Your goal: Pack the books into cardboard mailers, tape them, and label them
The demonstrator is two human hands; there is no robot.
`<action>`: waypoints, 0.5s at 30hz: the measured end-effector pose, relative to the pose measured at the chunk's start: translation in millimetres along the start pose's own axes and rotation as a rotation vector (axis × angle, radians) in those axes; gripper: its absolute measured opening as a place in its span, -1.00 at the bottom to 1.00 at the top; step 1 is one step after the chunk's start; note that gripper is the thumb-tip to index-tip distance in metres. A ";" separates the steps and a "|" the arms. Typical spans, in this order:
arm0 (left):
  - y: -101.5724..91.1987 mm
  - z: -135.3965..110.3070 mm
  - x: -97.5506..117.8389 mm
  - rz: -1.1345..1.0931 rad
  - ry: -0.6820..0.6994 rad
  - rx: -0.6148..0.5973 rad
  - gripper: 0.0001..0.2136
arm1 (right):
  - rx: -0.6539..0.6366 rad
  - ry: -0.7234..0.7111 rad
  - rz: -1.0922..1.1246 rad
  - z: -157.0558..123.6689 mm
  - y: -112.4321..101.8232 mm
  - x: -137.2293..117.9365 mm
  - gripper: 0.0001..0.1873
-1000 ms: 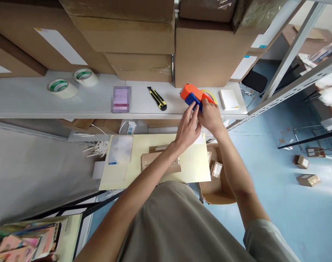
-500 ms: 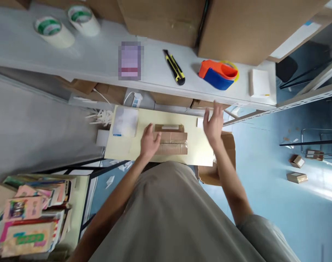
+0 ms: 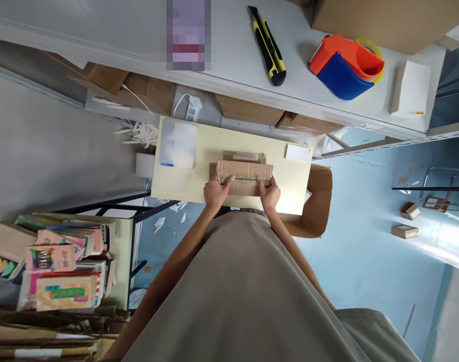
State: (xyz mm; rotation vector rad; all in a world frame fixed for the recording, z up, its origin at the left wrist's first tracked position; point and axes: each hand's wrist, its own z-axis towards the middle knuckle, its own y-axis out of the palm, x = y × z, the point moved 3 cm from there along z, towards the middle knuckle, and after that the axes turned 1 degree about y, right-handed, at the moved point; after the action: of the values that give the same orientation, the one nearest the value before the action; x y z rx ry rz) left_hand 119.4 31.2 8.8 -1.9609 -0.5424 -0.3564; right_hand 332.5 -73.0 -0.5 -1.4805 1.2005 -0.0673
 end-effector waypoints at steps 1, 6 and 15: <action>0.6 3.9 -2.5 -0.011 0.004 -0.003 -0.59 | 0.011 0.030 0.019 2.0 0.1 3.2 -0.16; -2.8 19.8 -17.8 -0.154 0.092 -0.086 -0.52 | 0.029 0.056 0.124 5.3 -2.5 14.8 -0.11; -34.1 19.8 -47.1 -0.509 0.318 -0.246 -0.75 | 0.087 -0.154 0.365 -23.0 -52.8 -5.7 -0.37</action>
State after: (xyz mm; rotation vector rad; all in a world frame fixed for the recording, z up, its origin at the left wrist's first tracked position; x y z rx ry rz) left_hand 61.6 51.7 4.2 -1.9228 -0.8141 -1.0784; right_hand 347.9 -95.7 50.5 -1.1511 1.3058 0.2351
